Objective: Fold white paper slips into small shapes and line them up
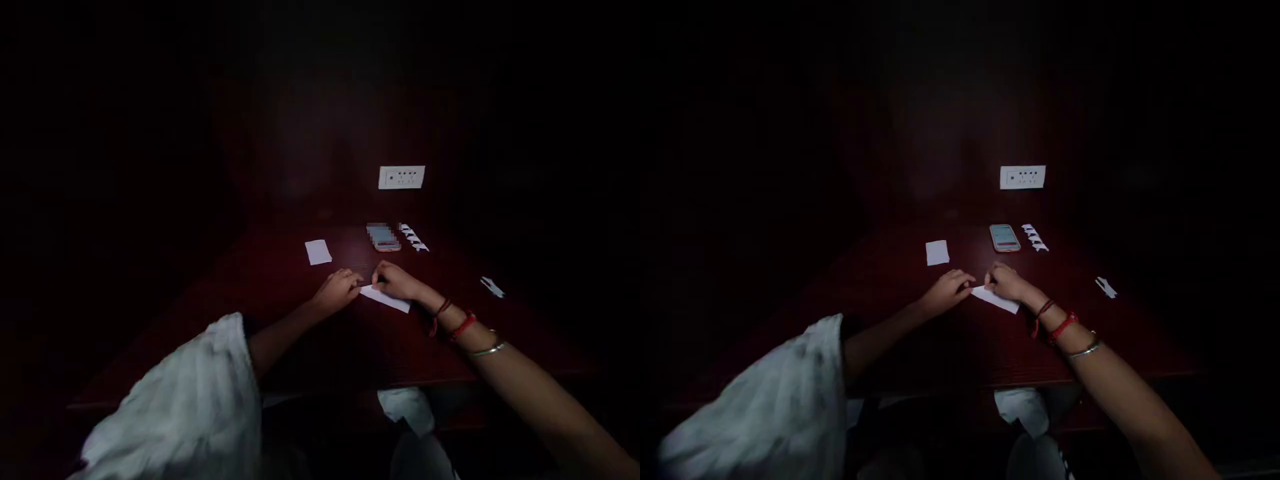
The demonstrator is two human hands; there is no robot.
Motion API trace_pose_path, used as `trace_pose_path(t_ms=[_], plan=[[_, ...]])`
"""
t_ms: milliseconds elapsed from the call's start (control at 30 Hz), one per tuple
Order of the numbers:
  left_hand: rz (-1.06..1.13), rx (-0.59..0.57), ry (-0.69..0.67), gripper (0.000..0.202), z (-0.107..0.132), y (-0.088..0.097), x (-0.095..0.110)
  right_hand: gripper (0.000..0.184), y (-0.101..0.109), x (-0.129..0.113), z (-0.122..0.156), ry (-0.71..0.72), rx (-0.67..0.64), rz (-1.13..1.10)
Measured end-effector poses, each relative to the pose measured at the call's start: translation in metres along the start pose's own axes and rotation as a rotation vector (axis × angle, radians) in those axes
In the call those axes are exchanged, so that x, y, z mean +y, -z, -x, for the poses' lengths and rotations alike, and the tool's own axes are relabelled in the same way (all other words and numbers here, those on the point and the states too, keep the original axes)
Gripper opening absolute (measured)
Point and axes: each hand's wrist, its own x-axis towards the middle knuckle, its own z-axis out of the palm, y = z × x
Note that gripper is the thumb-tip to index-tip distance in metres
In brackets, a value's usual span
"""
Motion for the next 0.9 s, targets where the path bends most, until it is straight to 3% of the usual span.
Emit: trace_pose_path(t_ms=[133, 467, 900], plan=[[0.024, 0.022, 0.021, 0.013, 0.000, 0.003, 0.000, 0.010, 0.000, -0.006, 0.001, 0.029, 0.053, 0.011], [0.002, 0.232, -0.029, 0.009, -0.001, 0.010, 0.011, 0.012, 0.008, -0.019, 0.005, 0.220, 0.188, 0.057], [-0.079, 0.266, -0.086, 0.009, 0.001, 0.019, 0.018, 0.008, 0.017, -0.019, 0.007, 0.269, 0.234, 0.066]])
